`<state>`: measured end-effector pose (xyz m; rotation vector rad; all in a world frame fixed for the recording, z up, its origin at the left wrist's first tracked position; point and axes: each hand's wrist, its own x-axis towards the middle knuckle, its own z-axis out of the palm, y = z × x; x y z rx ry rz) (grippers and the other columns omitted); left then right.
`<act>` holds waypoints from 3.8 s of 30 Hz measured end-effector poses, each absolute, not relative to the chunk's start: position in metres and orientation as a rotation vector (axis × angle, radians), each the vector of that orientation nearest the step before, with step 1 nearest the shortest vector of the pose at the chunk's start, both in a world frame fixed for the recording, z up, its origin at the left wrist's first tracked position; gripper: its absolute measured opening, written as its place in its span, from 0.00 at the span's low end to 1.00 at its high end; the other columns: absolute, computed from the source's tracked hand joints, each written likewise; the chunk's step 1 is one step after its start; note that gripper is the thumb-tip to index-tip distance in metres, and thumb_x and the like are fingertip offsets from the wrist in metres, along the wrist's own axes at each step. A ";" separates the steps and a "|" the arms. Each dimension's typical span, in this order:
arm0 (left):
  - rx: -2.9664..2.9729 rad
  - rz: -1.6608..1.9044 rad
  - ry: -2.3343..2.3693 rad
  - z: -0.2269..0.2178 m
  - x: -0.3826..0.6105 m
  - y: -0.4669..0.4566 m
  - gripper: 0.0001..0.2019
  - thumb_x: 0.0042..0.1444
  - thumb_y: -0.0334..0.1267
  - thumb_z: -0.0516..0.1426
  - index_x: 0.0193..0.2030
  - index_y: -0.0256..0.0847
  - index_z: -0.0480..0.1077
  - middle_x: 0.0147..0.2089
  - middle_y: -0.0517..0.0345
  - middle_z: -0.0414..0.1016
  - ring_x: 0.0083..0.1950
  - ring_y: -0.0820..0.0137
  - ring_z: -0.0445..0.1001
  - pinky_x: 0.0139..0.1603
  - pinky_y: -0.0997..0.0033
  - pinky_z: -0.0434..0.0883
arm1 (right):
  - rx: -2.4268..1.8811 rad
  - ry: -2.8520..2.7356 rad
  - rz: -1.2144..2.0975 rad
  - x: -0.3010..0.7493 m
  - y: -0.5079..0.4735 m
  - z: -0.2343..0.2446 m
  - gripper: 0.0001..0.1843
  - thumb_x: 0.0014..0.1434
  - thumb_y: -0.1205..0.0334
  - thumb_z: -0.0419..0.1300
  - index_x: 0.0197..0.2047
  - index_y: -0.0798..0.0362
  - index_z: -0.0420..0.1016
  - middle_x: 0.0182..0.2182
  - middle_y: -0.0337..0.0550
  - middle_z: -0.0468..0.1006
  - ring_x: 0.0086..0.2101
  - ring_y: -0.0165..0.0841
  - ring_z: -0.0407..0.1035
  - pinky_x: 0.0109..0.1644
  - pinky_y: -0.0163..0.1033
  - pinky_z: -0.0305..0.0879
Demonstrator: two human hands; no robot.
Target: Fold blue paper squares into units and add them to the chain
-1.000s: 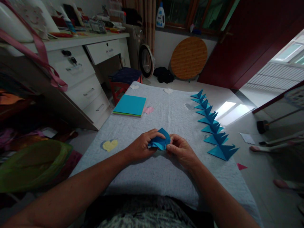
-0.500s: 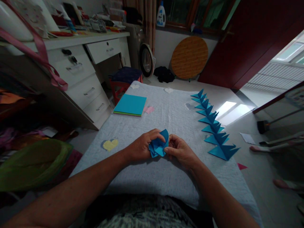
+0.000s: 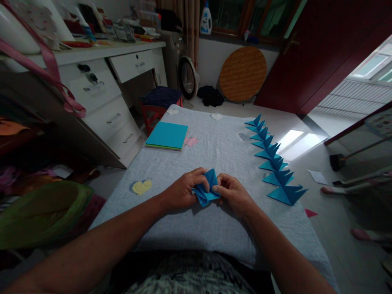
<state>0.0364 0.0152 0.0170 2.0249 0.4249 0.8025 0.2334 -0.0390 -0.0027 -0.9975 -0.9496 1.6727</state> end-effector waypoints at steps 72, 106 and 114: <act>2.071 1.146 0.540 0.012 0.041 0.011 0.08 0.56 0.29 0.63 0.42 0.43 0.77 0.47 0.54 0.72 0.45 0.69 0.75 0.46 0.69 0.73 | -1.067 -1.791 0.056 0.230 -0.050 -0.002 0.15 0.62 0.75 0.57 0.47 0.49 0.79 0.38 0.44 0.68 0.33 0.30 0.68 0.33 0.36 0.69; 2.063 1.101 0.607 0.016 0.039 0.010 0.03 0.59 0.30 0.62 0.38 0.42 0.76 0.53 0.52 0.70 0.54 0.66 0.72 0.55 0.64 0.72 | -1.159 -1.365 0.863 0.231 -0.044 0.004 0.07 0.66 0.57 0.56 0.37 0.50 0.68 0.30 0.37 0.69 0.28 0.28 0.64 0.32 0.35 0.63; 2.090 1.002 0.562 0.018 0.040 0.008 0.03 0.61 0.32 0.60 0.41 0.42 0.74 0.53 0.52 0.70 0.53 0.66 0.72 0.56 0.63 0.71 | -1.324 -1.470 0.994 0.229 -0.039 0.005 0.13 0.62 0.56 0.58 0.27 0.52 0.72 0.21 0.35 0.65 0.25 0.27 0.59 0.28 0.33 0.56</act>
